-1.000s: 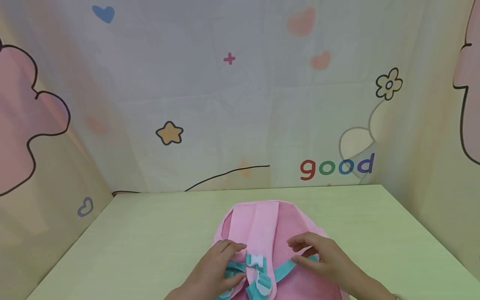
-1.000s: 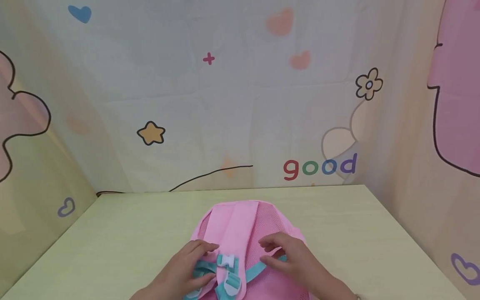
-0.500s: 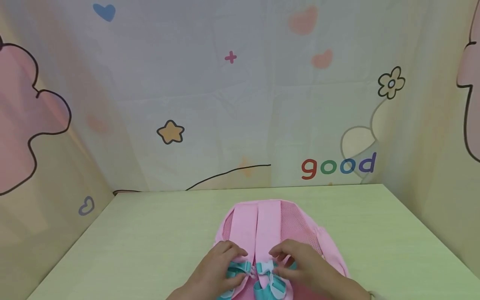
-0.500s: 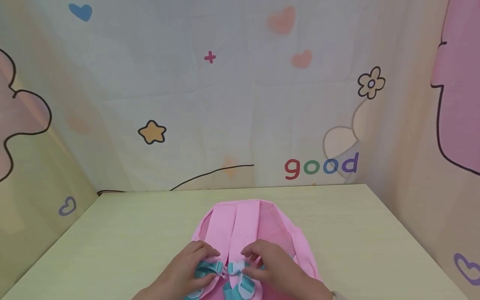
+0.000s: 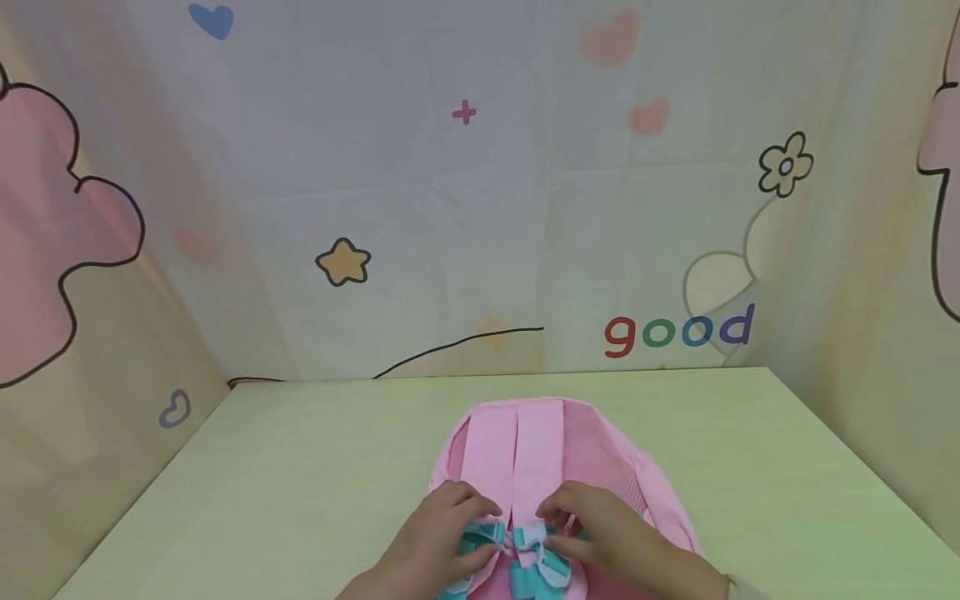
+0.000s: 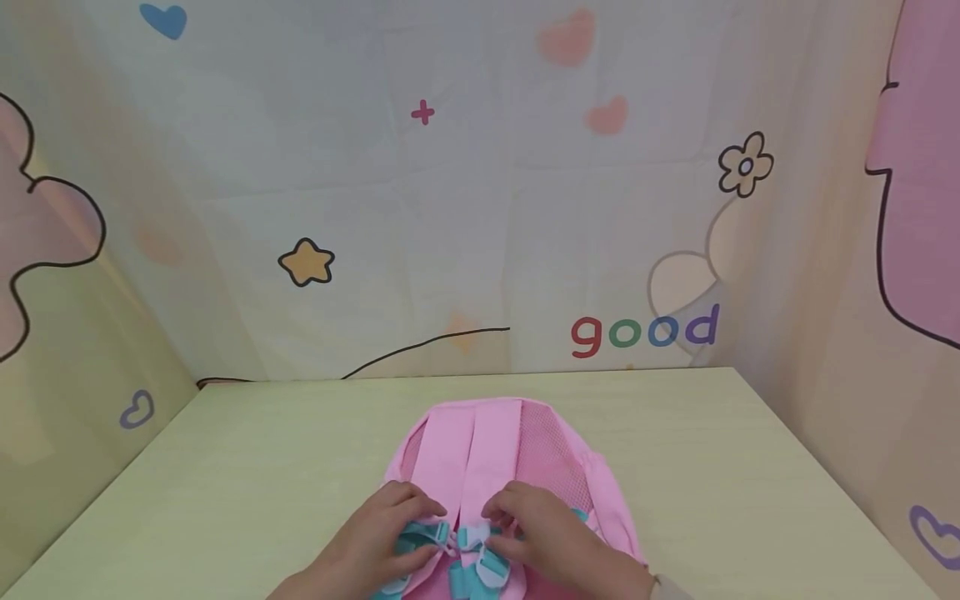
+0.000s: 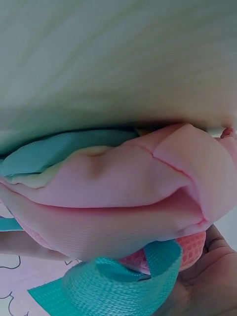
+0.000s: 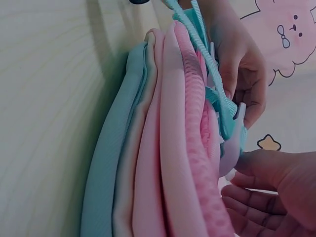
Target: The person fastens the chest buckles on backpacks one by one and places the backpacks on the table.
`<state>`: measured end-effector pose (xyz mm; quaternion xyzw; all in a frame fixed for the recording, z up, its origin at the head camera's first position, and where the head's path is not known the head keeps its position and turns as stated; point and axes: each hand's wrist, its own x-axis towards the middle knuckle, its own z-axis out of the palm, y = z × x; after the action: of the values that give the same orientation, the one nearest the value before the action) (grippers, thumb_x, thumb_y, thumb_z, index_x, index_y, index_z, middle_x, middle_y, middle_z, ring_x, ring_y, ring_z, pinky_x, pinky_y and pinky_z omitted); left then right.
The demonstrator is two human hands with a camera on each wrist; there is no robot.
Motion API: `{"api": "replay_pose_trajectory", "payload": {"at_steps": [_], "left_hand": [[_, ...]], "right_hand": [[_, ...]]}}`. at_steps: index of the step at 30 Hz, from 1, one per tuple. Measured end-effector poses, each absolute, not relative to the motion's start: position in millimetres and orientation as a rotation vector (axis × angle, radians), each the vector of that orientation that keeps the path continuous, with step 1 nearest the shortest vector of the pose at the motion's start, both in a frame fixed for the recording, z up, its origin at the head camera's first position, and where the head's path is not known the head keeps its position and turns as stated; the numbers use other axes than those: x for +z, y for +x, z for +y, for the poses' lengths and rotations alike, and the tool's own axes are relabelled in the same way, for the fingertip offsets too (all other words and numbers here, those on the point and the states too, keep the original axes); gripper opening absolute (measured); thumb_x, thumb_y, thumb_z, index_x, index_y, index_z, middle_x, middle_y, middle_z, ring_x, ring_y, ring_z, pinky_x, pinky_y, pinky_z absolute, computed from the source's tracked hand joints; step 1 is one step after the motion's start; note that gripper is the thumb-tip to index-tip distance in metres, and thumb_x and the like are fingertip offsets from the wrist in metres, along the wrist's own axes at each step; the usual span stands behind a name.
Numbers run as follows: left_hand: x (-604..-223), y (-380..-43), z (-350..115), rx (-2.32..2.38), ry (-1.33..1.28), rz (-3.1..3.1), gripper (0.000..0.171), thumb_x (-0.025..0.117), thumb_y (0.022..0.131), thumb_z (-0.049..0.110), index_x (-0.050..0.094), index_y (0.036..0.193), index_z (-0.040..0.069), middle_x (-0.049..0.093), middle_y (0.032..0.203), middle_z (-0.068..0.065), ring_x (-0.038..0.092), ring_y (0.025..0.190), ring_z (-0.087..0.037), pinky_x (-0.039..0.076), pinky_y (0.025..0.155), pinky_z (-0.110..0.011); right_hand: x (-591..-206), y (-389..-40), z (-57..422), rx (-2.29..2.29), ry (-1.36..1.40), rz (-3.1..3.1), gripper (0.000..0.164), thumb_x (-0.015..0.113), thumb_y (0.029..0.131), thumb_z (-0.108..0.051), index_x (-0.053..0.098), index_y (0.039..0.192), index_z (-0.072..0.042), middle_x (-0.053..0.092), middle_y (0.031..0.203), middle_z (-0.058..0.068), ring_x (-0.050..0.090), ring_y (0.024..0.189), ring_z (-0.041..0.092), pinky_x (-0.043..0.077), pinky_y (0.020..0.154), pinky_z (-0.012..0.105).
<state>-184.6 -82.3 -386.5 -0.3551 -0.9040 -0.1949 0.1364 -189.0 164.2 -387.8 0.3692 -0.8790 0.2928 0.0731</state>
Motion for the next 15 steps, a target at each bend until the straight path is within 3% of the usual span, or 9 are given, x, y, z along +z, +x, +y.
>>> {"api": "replay_pose_trajectory", "payload": {"at_steps": [15], "left_hand": [[-383.7, -185.8, -79.5, -0.478, -1.0, -2.7, 0.024, 0.075, 0.081, 0.032, 0.069, 0.101, 0.019, 0.059, 0.093, 0.01, 0.052, 0.091, -0.007, 0.047, 0.082, -0.021]], "right_hand": [[-390.7, -192.2, 154.8, 0.814, 1.108, -2.587, 0.011, 0.068, 0.087, -0.015, 0.066, 0.096, -0.009, 0.063, 0.082, -0.006, 0.055, 0.073, -0.003, 0.048, 0.064, 0.016]]}}
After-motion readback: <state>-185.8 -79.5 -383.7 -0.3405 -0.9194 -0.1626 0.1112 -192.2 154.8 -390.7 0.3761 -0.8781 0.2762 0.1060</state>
